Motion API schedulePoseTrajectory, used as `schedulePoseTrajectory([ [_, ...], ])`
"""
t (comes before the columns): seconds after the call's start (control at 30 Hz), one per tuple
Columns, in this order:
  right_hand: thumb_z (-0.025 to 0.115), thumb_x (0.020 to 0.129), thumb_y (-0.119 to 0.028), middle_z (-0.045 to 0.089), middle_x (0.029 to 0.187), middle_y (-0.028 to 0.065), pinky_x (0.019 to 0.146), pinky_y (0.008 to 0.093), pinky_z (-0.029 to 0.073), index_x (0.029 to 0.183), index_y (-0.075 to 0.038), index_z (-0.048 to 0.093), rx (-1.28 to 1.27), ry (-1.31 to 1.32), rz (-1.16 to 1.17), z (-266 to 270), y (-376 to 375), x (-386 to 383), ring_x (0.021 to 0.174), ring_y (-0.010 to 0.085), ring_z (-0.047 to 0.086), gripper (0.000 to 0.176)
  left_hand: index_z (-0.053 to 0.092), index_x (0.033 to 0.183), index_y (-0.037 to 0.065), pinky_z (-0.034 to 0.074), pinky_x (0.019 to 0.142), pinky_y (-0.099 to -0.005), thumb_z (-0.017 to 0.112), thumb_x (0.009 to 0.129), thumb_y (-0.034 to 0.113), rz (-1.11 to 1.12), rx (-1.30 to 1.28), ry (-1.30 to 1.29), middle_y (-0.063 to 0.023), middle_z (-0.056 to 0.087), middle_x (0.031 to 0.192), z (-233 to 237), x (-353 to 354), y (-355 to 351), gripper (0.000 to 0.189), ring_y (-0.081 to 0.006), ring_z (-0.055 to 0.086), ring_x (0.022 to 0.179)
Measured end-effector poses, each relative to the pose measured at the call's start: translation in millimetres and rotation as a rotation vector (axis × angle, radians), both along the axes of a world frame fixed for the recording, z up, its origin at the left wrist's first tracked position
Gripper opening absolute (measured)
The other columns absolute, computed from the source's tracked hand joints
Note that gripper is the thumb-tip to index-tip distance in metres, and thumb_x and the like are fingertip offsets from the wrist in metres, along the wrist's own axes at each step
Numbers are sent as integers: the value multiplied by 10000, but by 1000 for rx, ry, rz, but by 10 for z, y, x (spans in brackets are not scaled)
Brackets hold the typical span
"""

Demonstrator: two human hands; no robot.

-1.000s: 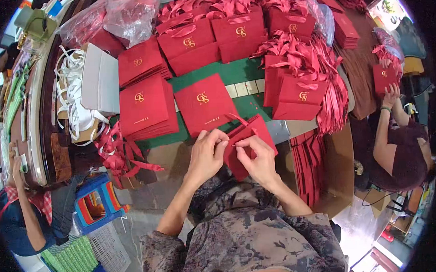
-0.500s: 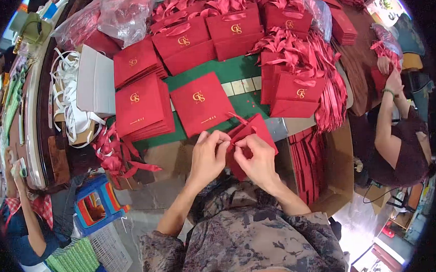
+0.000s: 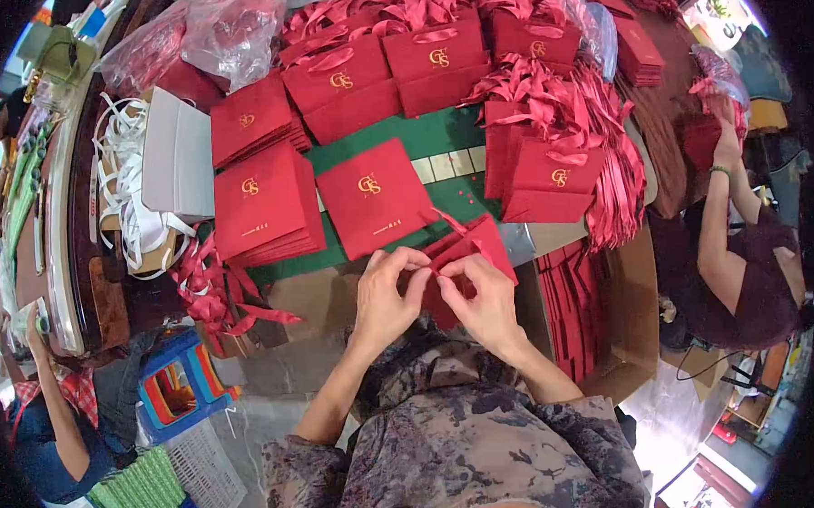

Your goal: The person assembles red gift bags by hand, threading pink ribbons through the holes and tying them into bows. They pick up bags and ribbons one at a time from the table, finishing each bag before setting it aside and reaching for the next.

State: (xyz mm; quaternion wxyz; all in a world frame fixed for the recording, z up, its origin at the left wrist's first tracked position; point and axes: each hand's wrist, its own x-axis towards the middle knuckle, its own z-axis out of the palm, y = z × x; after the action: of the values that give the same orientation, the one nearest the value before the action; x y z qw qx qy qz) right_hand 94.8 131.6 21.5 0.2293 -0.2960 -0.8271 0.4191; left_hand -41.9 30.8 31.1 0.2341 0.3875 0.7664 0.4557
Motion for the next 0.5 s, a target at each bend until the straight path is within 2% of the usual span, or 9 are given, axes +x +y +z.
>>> schedulePoseTrajectory([
  [0.03,739,848,-62,685,869,100,649,331,529,944,-20,679,1,0,0,11,-9,-11,738,231,681,121,690,963,49,508,776,-390,693,850,46,-15,29,17,-85,714,898,9,8,0,113,-277,630,850],
  [0.07,737,848,-88,672,860,114,670,369,528,941,-28,677,7,-32,-7,27,-20,-30,767,278,678,126,690,963,49,508,776,-390,693,850,46,-14,29,19,-85,714,898,-15,18,1,113,-277,630,850],
  [0.1,735,847,-113,658,851,128,692,407,528,938,-37,675,15,-64,-14,40,-24,-41,795,325,674,133,708,980,57,503,708,-349,713,847,55,-3,43,74,-73,714,899,-63,28,6,133,-248,628,830],
  [0.13,735,847,-113,658,851,128,692,407,528,938,-37,675,18,-64,-14,47,-19,-40,795,325,674,133,726,996,66,498,641,-308,733,845,64,7,59,128,-60,714,900,-89,37,8,152,-220,626,811],
  [0.23,738,840,-104,650,859,120,706,407,523,934,-38,674,79,-62,24,106,27,-49,804,317,663,132,731,995,75,515,649,-320,757,819,54,23,45,110,-65,712,924,-94,37,-23,180,-218,637,812],
  [0.3,745,838,-66,653,872,118,625,358,510,920,-21,683,148,64,47,233,109,-53,755,280,654,112,732,984,73,523,657,-324,768,803,42,35,92,168,-67,702,922,-136,47,-41,188,-222,642,810],
  [0.37,738,832,-54,647,889,107,674,376,503,915,-26,684,199,85,45,267,229,-60,790,296,631,103,733,974,71,530,666,-329,779,787,29,42,139,220,-69,693,920,-155,90,-52,197,-227,647,808],
  [0.43,732,828,-61,633,877,105,747,408,487,899,-28,681,388,-12,205,372,374,-96,818,315,599,94,732,944,64,539,670,-343,788,762,5,25,247,375,-76,662,903,-155,140,-56,200,-244,652,804],
  [0.5,711,846,-101,620,842,106,791,428,467,885,-32,680,327,-95,267,349,470,-117,823,328,576,85,730,929,62,539,670,-348,787,754,0,14,270,390,-78,648,891,-195,174,-67,194,-251,649,801],
])
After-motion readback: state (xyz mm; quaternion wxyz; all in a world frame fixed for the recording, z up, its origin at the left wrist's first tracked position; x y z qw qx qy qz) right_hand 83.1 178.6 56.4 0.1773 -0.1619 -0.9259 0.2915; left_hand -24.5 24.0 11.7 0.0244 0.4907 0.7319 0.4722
